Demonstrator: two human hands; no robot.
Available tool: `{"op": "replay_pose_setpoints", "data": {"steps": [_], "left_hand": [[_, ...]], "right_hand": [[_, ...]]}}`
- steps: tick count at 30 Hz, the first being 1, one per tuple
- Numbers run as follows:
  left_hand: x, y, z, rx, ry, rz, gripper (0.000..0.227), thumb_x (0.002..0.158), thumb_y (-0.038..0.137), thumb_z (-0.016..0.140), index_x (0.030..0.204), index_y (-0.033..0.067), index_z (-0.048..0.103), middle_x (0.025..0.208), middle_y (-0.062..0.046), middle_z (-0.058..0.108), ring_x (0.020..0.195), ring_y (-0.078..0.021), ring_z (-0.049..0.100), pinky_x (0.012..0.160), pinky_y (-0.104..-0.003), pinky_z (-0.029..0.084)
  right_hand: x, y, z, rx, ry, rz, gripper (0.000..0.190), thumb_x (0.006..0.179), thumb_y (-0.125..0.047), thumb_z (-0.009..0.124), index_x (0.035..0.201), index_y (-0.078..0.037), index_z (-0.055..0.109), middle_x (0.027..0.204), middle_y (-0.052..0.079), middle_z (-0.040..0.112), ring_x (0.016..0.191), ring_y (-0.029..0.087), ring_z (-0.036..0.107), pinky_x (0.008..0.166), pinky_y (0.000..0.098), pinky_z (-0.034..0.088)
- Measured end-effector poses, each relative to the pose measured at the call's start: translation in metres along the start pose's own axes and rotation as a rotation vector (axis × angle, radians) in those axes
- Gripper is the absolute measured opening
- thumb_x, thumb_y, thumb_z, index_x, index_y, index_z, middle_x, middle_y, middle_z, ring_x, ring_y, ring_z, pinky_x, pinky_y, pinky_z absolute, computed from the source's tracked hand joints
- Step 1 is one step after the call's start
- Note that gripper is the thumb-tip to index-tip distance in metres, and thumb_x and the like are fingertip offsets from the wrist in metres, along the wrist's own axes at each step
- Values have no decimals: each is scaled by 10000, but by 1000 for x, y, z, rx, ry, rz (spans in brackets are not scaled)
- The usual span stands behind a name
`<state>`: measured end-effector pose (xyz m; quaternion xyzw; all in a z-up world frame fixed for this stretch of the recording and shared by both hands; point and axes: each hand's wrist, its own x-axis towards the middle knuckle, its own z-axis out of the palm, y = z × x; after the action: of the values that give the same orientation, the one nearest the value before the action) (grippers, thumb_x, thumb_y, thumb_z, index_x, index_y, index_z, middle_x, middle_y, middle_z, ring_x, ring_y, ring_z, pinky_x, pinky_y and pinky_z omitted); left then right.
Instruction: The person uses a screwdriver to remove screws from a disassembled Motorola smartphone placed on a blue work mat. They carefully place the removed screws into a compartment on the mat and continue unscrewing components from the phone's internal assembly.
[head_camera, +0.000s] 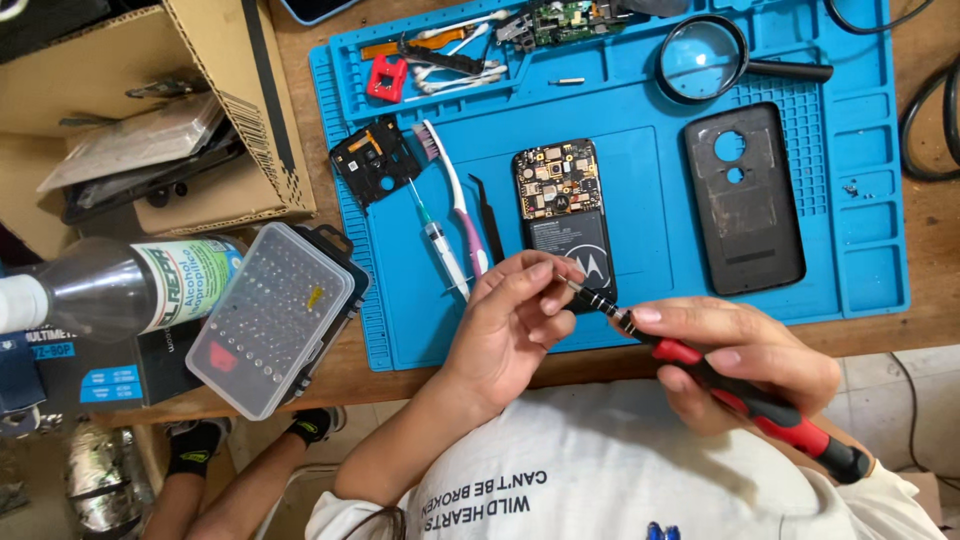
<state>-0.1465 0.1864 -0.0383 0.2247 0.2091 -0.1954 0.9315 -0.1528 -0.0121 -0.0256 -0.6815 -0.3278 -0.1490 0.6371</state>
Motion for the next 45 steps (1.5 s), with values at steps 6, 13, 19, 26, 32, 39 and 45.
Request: {"op": "replay_pose_setpoints", "data": {"steps": [6,13,19,26,32,39,45], "left_hand": [[1,3,1,-40,-39,-5,98,908,65,607,882,-18,653,932,-118,655,651,-78,433,457,-167,302],[0,2,-3,-3,-43,24,89,911,58,608,901,-12,662,953,-146,668,652,-83,454,455,-169,315],[-1,1,-5,16,-43,46,71,913,41,612,930,-10,658,969,-174,660,654,-76,454,448,-156,308],[-2,1,-4,16,-60,41,77,927,38,601,950,-13,654,986,-173,649,651,-66,437,445,-148,298],[-4,1,-3,87,-39,31,155,927,69,640,1043,-25,682,1082,-190,668,614,-54,367,433,-147,271],[-7,0,-5,172,-88,57,235,952,100,619,1131,-40,676,1150,-190,674,581,-59,317,448,-159,257],[-18,8,-13,125,-73,253,212,1009,121,570,1106,-36,674,1221,-171,648,589,-46,357,446,-148,284]], "right_hand": [[4,0,10,-22,73,16,299,864,-45,592,1073,-82,381,1000,302,630,927,335,739,798,416,687],[6,-4,9,-44,20,46,330,872,-38,587,1103,-85,357,1043,317,616,942,349,738,800,412,692],[1,4,-3,28,-68,9,443,866,-30,596,1196,-110,312,1093,350,586,986,370,726,815,420,685],[-3,10,-4,19,-86,-17,457,860,-22,589,1193,-108,288,1074,346,590,974,366,723,817,429,671],[6,3,-11,110,-164,41,443,904,-24,539,1223,-137,255,1181,326,549,973,397,753,834,420,715],[2,8,-14,100,-94,-24,495,905,-26,487,1299,-174,226,1112,303,536,982,300,679,806,483,730],[-19,-3,-31,55,-282,322,335,857,-99,437,1068,-348,516,1358,-313,494,866,-326,445,1069,212,158]]}}
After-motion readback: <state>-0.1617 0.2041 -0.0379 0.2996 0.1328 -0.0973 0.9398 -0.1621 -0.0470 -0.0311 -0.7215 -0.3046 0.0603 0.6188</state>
